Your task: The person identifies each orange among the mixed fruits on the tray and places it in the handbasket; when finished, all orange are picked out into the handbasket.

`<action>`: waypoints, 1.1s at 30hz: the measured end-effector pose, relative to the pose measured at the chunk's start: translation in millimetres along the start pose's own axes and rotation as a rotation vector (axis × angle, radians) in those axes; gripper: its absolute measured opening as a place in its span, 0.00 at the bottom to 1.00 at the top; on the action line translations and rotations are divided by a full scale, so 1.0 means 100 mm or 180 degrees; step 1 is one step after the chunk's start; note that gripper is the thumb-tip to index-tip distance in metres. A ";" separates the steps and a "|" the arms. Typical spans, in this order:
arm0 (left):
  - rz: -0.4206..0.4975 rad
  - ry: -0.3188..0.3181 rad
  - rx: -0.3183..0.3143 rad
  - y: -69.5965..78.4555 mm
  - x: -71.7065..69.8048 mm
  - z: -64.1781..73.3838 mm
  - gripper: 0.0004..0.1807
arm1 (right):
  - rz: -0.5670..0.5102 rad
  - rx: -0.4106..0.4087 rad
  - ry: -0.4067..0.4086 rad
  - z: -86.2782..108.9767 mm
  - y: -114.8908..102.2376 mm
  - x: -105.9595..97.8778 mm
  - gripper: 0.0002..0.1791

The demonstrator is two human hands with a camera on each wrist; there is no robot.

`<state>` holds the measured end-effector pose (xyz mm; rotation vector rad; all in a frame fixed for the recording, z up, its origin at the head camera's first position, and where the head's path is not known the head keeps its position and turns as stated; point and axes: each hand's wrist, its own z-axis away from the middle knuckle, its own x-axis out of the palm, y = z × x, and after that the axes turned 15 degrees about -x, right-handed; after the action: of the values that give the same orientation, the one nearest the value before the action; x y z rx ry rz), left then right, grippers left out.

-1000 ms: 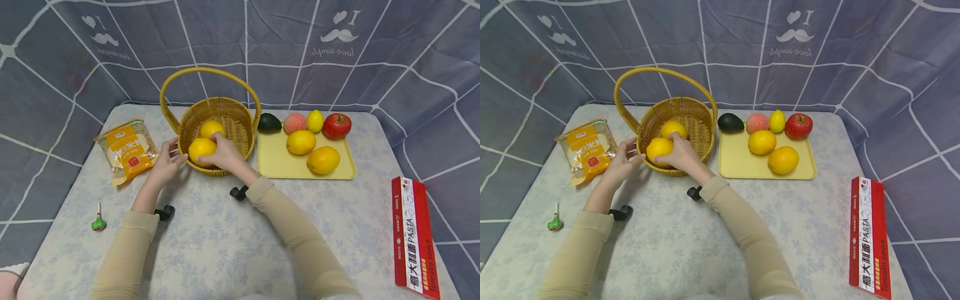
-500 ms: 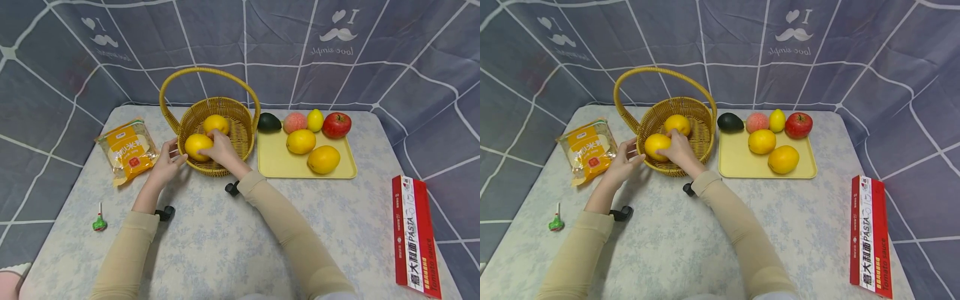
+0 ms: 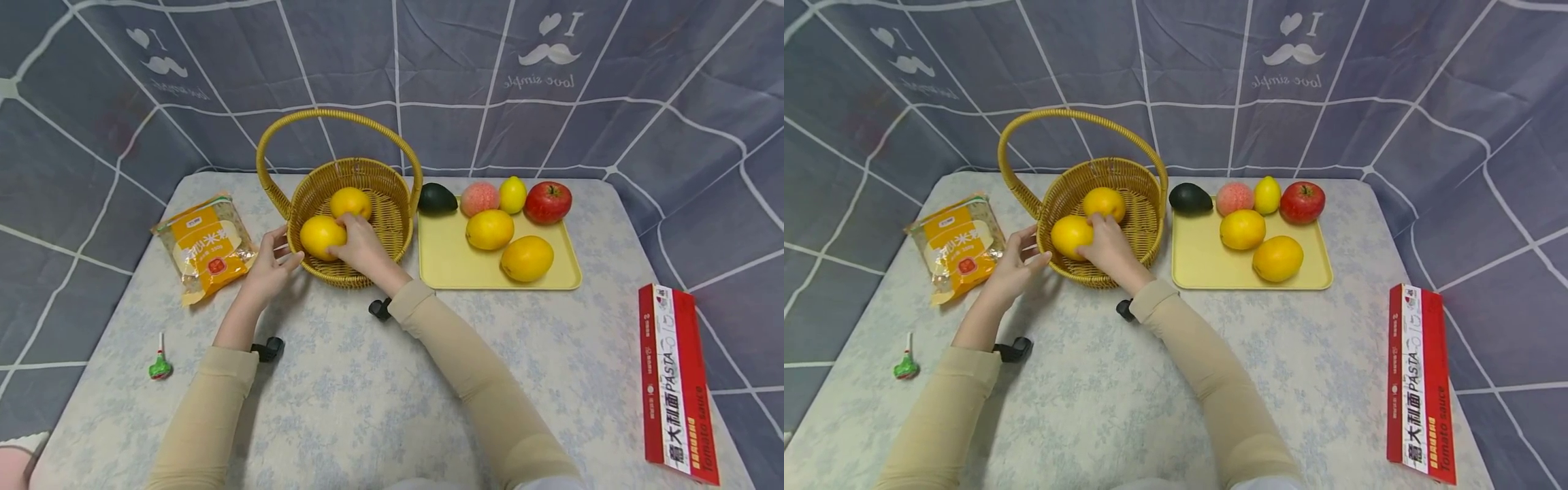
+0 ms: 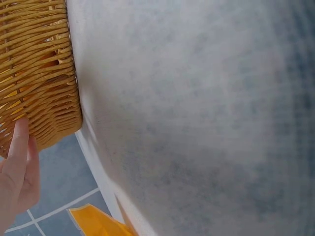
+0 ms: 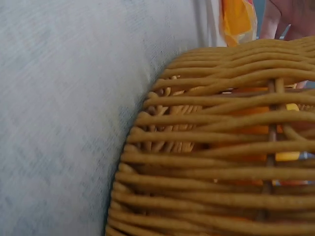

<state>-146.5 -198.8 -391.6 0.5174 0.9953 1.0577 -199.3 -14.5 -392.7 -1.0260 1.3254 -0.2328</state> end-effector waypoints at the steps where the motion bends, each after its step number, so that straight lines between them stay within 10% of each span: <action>1: 0.0004 -0.0004 -0.0001 0.00 0.00 0.00 0.39 | 0.0014 -0.0019 0.0015 0.02 0.00 -0.01 0.31; 17: -0.0007 -0.0035 0.0066 -0.05 -0.01 -0.03 0.39 | -0.0806 -0.0593 0.0175 0.56 0.10 -0.47 0.22; 33: 0.0017 -0.0043 0.0082 -0.03 -0.01 -0.02 0.40 | -0.1018 -0.0130 0.0589 1.34 0.75 -1.18 0.24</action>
<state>-147.3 -201.3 -394.2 0.5477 0.9972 1.0462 -146.5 171.5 -379.0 -1.2743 1.3301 -0.5547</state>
